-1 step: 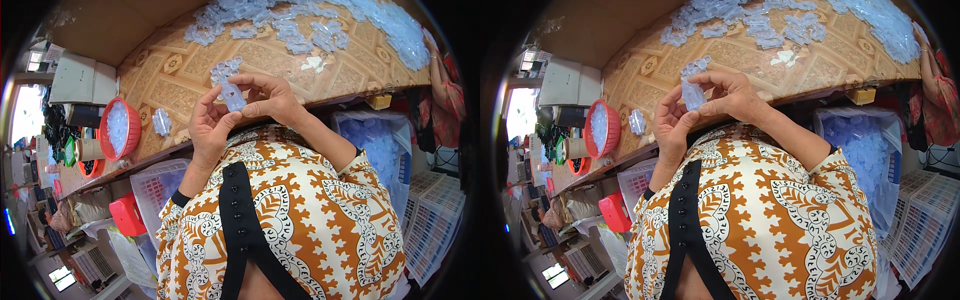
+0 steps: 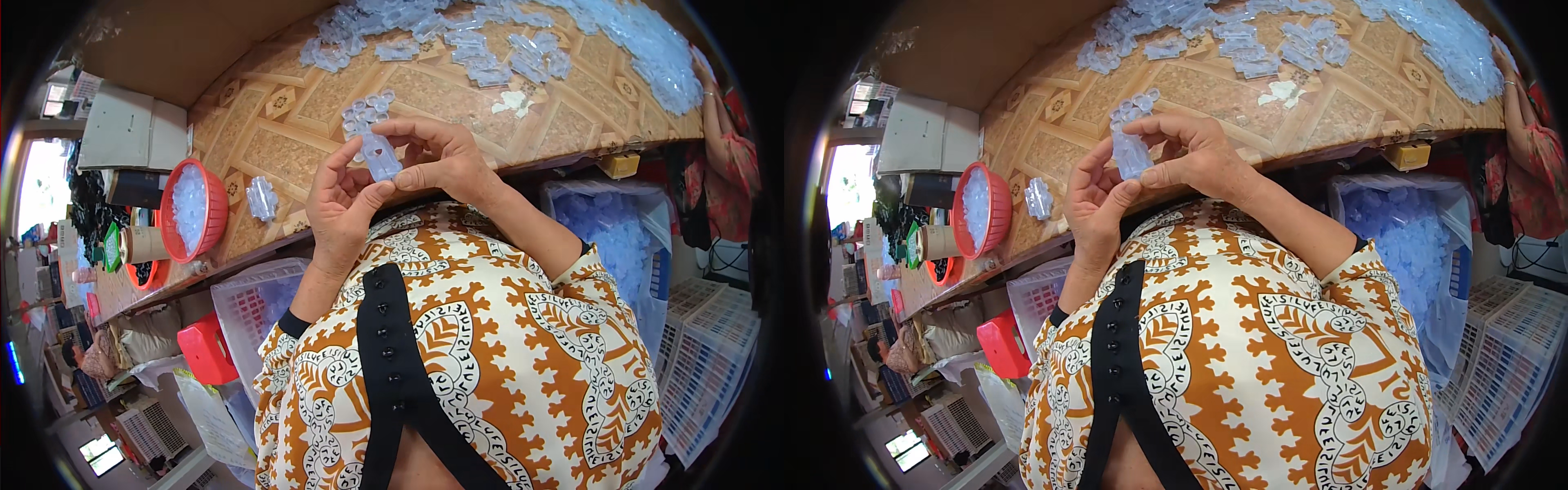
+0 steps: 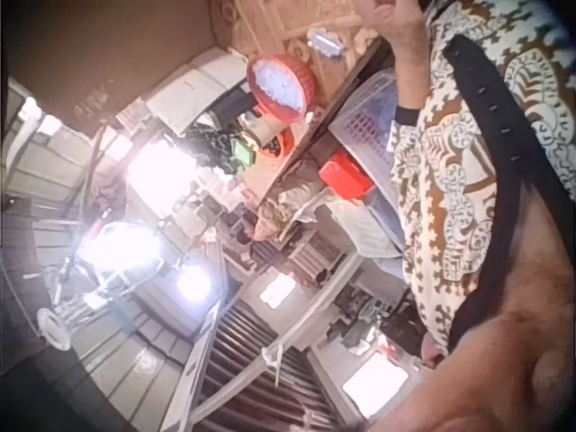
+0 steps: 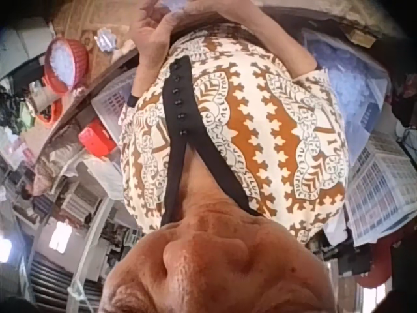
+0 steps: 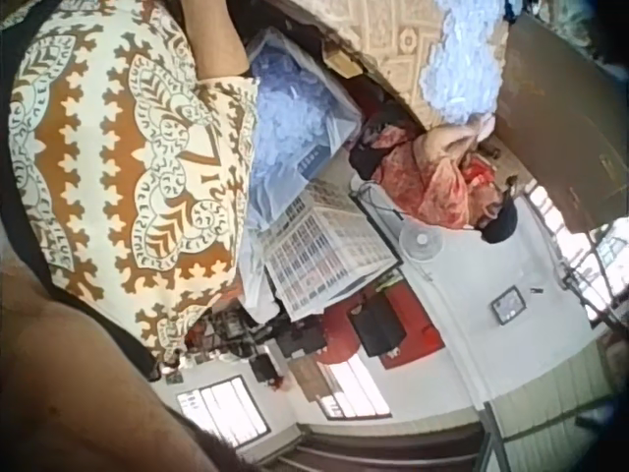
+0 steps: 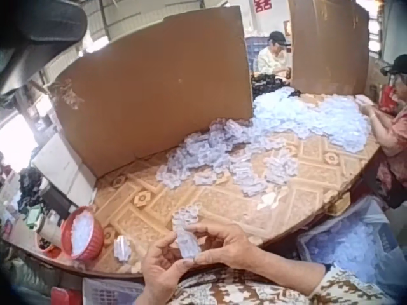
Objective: The person assembles clear plastic components by pressing small round caps onto plastic housings by hand, then gathers and arranges a pile of loose plastic pieces on the table.
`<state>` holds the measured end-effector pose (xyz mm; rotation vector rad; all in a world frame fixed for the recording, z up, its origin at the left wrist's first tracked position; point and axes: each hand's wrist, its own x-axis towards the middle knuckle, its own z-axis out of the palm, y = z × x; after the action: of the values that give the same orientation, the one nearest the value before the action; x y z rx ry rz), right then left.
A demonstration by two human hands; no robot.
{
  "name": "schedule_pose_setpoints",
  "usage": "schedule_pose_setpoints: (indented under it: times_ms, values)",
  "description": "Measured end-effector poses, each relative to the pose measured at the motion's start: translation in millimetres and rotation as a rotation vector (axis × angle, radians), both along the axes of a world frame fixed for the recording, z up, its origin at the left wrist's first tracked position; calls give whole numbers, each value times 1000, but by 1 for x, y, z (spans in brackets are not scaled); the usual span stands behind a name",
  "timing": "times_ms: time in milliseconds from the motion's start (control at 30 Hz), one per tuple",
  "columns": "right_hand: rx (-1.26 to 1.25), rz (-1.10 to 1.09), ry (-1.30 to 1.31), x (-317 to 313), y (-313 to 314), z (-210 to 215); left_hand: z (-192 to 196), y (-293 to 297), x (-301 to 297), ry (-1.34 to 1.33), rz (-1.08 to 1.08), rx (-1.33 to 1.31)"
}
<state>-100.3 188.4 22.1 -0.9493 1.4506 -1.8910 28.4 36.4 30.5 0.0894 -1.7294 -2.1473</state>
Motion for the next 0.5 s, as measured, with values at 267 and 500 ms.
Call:
schedule_pose_setpoints:
  times_ms: [267,500]
  values:
    - [-108,29,-124,1,-6,-10,-2,-1,-1,-20,9,11]
    - [-19,9,-78,-4,-2,-11,-7,1,0,-33,19,-42]
